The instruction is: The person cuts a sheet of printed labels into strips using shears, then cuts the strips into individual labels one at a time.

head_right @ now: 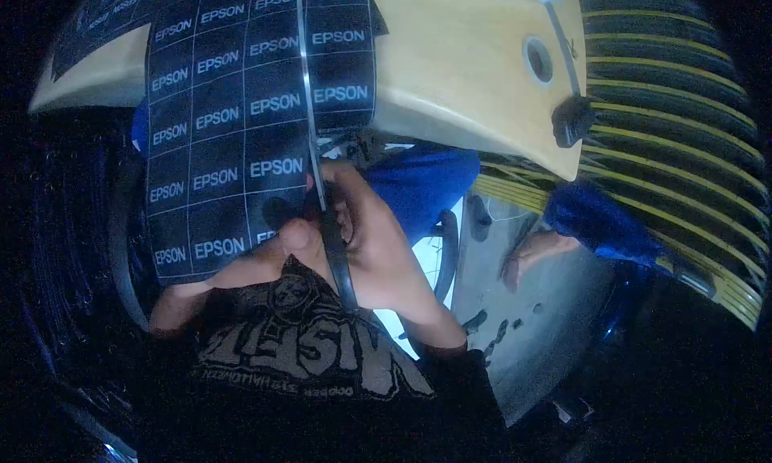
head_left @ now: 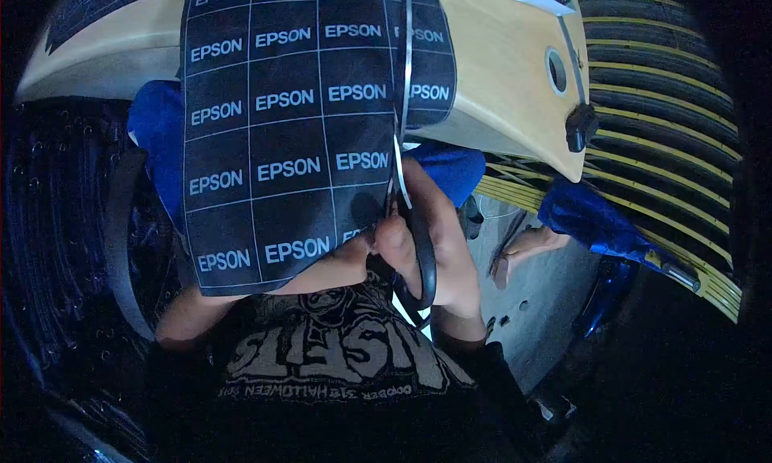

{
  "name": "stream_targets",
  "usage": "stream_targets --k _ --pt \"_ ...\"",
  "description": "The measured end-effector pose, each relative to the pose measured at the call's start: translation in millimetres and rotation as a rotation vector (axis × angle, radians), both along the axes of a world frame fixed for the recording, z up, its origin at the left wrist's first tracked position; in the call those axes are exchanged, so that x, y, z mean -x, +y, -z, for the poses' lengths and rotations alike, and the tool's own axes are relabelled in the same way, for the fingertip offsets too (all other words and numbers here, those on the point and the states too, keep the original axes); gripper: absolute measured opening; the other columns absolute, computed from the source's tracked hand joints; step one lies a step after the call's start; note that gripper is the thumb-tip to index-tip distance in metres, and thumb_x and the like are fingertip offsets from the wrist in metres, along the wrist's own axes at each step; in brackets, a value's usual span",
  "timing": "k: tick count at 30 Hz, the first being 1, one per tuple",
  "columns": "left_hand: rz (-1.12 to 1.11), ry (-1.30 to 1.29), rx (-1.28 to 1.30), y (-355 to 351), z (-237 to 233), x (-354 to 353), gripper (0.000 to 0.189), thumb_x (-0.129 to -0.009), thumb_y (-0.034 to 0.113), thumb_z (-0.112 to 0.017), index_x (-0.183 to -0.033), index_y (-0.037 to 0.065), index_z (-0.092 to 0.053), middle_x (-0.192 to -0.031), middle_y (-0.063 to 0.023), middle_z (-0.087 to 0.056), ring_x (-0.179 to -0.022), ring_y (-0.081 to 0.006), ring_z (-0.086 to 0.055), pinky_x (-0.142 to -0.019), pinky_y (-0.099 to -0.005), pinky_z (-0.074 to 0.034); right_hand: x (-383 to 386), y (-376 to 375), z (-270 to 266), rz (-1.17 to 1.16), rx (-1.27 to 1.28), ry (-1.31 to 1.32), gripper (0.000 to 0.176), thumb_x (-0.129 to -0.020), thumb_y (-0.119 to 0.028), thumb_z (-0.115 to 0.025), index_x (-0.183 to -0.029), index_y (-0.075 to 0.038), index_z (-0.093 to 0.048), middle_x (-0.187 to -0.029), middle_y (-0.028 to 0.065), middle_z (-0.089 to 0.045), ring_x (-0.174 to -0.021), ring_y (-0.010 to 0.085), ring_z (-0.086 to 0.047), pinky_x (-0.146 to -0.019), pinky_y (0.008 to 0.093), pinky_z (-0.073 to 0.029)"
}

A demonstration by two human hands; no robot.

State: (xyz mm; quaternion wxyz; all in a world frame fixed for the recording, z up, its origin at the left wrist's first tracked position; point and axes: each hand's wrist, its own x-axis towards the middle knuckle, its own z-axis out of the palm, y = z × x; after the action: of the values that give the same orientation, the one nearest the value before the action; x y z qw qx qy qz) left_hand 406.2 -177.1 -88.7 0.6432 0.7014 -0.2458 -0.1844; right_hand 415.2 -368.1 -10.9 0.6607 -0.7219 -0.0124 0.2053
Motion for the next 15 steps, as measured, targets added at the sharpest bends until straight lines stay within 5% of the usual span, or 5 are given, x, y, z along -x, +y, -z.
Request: stream_targets --k 2,3,12,14,15 --pt "0.004 0.002 -0.002 42 -50 27 0.033 -0.076 0.014 -0.067 -0.106 0.005 -0.058 -0.102 -0.0065 -0.061 -0.093 -0.0178 -0.058 -0.075 -0.0321 -0.048 -1 -1 0 -0.006 0.019 -0.009 0.050 -0.082 -0.031 -0.066 -0.111 0.003 -0.045 -0.084 0.0057 -0.053 -0.072 0.0075 -0.053 -0.063 0.0204 -0.042" --pt "0.005 0.003 -0.002 -1 2 -5 0.033 -0.076 0.014 -0.067 -0.106 0.005 -0.058 -0.102 -0.0065 -0.061 -0.093 -0.0178 -0.058 -0.075 -0.0322 -0.048 -1 -2 0 -0.007 0.020 -0.009 0.050 -0.082 -0.031 -0.066 -0.111 0.003 -0.045 -0.084 0.0057 -0.053 -0.072 0.0075 -0.053 -0.063 0.0204 -0.042" --pt "0.020 0.013 -0.012 122 20 118 0.033 -0.076 0.015 -0.066 -0.106 0.005 -0.058 -0.103 -0.0068 -0.061 -0.094 -0.0182 -0.058 -0.076 -0.0330 -0.048 -4 2 -2 -0.006 0.047 -0.021 0.053 -0.082 -0.032 -0.065 -0.113 0.005 -0.044 -0.084 0.0068 -0.054 -0.074 0.0102 -0.055 -0.064 0.0224 -0.043" --pt "0.023 0.017 -0.013 11 8 2 0.033 -0.076 0.015 -0.066 -0.105 0.005 -0.058 -0.104 -0.0068 -0.061 -0.094 -0.0183 -0.058 -0.076 -0.0332 -0.048 -2 6 2 0.080 -0.037 -0.042 0.053 -0.082 -0.032 -0.065 -0.113 0.005 -0.044 -0.086 0.0074 -0.054 -0.075 0.0112 -0.055 -0.065 0.0234 -0.043" --pt "0.024 0.016 -0.013 105 17 106 0.033 -0.076 0.015 -0.066 -0.105 0.005 -0.058 -0.104 -0.0068 -0.061 -0.094 -0.0184 -0.058 -0.076 -0.0333 -0.048 -3 4 0 0.080 -0.036 -0.043 0.053 -0.082 -0.032 -0.065 -0.113 0.005 -0.044 -0.086 0.0074 -0.054 -0.075 0.0112 -0.055 -0.065 0.0234 -0.043"
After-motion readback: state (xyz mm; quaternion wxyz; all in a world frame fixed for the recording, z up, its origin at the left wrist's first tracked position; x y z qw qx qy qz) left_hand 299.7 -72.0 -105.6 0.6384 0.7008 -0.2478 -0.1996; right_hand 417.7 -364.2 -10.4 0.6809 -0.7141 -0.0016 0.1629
